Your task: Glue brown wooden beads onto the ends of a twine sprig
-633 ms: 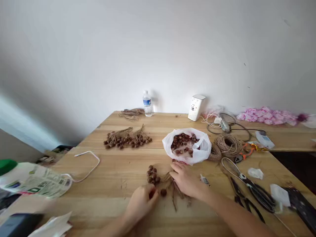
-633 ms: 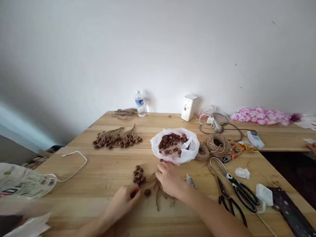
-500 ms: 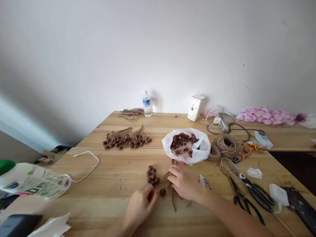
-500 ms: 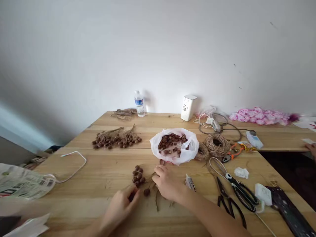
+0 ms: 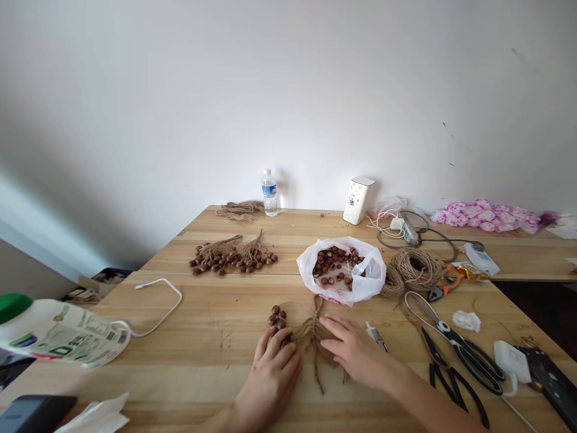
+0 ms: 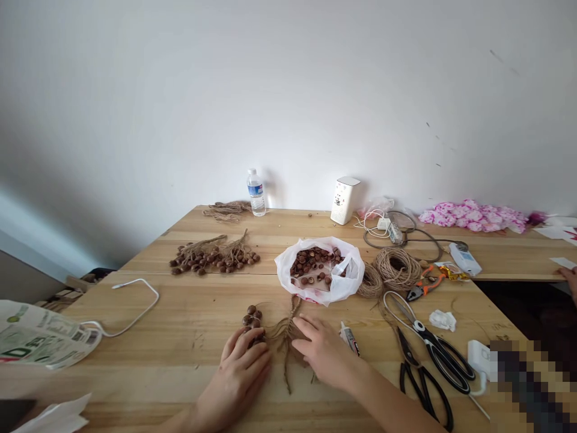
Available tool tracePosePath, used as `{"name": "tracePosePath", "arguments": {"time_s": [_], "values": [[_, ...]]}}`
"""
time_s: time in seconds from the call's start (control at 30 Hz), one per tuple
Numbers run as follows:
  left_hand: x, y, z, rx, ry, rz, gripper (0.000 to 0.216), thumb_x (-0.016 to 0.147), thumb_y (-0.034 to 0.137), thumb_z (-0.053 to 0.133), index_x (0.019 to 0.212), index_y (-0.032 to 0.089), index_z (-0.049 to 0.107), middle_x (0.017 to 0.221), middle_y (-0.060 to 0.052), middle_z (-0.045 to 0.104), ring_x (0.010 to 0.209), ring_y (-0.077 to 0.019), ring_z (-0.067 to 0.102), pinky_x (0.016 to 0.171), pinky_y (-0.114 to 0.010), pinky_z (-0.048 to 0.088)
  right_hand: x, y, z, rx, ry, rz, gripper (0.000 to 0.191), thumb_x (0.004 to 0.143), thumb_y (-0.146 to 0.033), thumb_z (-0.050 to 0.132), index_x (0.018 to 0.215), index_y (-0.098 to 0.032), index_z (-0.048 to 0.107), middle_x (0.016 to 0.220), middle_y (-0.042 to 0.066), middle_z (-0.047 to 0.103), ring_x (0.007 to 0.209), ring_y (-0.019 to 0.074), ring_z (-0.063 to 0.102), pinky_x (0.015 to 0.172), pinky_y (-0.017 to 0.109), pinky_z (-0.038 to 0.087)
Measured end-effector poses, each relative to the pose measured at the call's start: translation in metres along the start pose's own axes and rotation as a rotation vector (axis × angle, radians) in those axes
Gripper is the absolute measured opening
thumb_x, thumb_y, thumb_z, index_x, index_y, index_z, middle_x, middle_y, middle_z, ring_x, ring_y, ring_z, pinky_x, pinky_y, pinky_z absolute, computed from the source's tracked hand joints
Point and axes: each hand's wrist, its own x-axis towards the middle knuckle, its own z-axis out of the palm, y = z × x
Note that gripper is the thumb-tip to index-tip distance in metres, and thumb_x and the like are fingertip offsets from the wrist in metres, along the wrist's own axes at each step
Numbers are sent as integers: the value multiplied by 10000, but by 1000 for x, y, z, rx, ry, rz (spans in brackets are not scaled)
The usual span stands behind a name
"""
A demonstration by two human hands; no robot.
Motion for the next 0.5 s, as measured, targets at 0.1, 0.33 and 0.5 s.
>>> {"name": "tracePosePath", "arguments": {"time_s": [0.1, 0.33, 0.5], "values": [[2, 1, -4, 11, 1, 26, 185, 847, 133, 494, 912, 197, 655, 880, -41, 695, 1108, -264, 519, 1033, -482, 293, -20, 2, 11, -131, 72, 108, 518, 764, -83, 567, 1264, -203, 500, 1450, 119, 344, 1304, 290, 338, 1025, 466, 355], [5, 1, -13, -44, -158, 367, 264, 837, 128, 499, 1085, 136, 591, 1148, -117, 648, 1180, -260, 489, 1024, -429, 382, -78, 26, 53, -520, 248, 487, 542, 754, -98, 525, 1291, -134, 465, 1391, 228, 395, 1186, 380, 472, 853, 483, 480], [4, 4, -14, -255, -125, 426, 53, 855, 157, 550, 805, 169, 561, 974, -93, 653, 1076, -223, 546, 961, -359, 444, -100, 46, 56, -577, 297, 575, 575, 746, 73, 337, 1249, -154, 501, 1161, 148, 618, 994, 265, 609, 779, 367, 524]]}}
